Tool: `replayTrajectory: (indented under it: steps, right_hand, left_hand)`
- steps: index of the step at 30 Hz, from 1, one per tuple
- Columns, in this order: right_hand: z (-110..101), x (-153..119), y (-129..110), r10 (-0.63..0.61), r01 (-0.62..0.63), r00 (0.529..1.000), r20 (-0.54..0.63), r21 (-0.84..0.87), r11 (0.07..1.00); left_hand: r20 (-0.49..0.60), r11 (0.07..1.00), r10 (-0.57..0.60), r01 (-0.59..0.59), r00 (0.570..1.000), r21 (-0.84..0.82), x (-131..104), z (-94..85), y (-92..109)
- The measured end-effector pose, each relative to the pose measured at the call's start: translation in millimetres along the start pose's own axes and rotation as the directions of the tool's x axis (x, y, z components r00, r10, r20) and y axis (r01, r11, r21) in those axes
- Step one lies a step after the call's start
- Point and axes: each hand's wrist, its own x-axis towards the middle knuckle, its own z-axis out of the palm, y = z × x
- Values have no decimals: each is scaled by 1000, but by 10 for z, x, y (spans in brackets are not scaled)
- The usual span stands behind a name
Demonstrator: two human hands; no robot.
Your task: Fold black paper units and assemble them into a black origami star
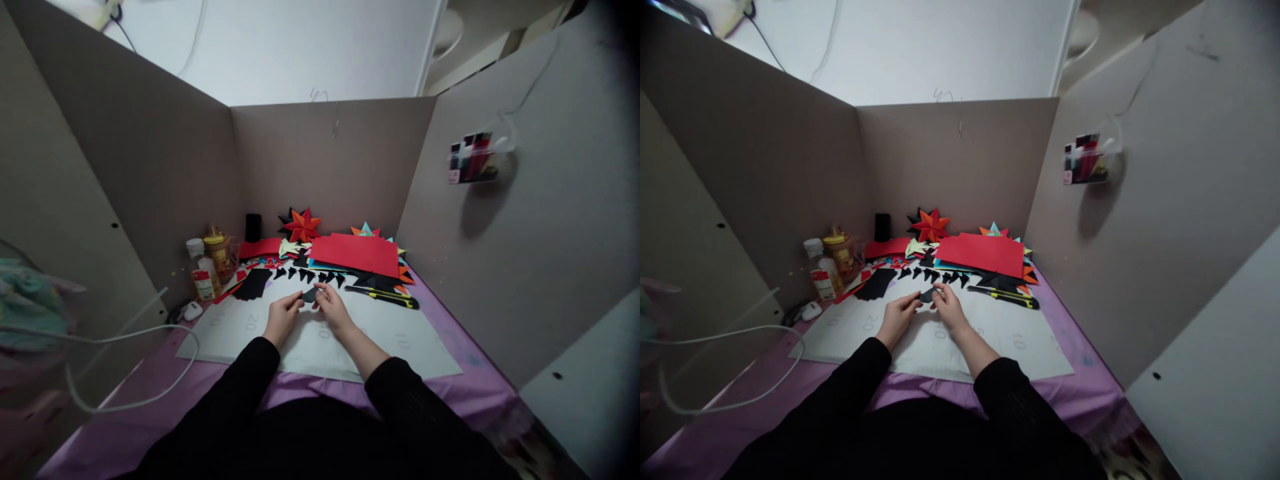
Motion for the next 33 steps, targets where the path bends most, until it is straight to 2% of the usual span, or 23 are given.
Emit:
replayTrajectory:
  steps: [4,8,13,16,20,23,26,29,31,33]
  right_hand:
    - [-8,9,40,-22,22,1000,21,39,999]
    - [-16,11,63,-36,34,999,23,79,996]
    - [-10,-9,0,-53,49,997,59,65,997]
    - [14,-11,1,-87,84,996,32,84,993]
    - [29,-4,35,-29,28,999,16,94,995]
    - [17,-9,34,-6,2,999,49,81,997]
    - [11,-26,19,-9,5,998,67,66,998]
    - [24,-41,25,15,-22,997,80,85,996]
    - [31,-40,47,26,-33,994,106,70,997]
    - [24,-32,68,-14,13,997,81,10,1000]
  left_hand:
    - [24,998,-37,39,999,-56,-4,20,55]
    - [102,998,-11,16,995,-54,-21,35,114]
    - [126,998,6,1,992,-59,-28,28,121]
    - [100,993,-39,50,994,-106,-12,16,101]
    - [18,976,-128,129,992,-176,29,-9,52]
    - [-51,966,-150,135,987,-220,61,-22,6]
    - [-118,967,-122,91,986,-236,76,-17,-26]
    - [-112,971,-80,52,990,-232,67,3,-14]
    - [-86,966,-94,71,992,-248,51,18,16]
    - [-53,955,-134,115,990,-274,32,26,46]
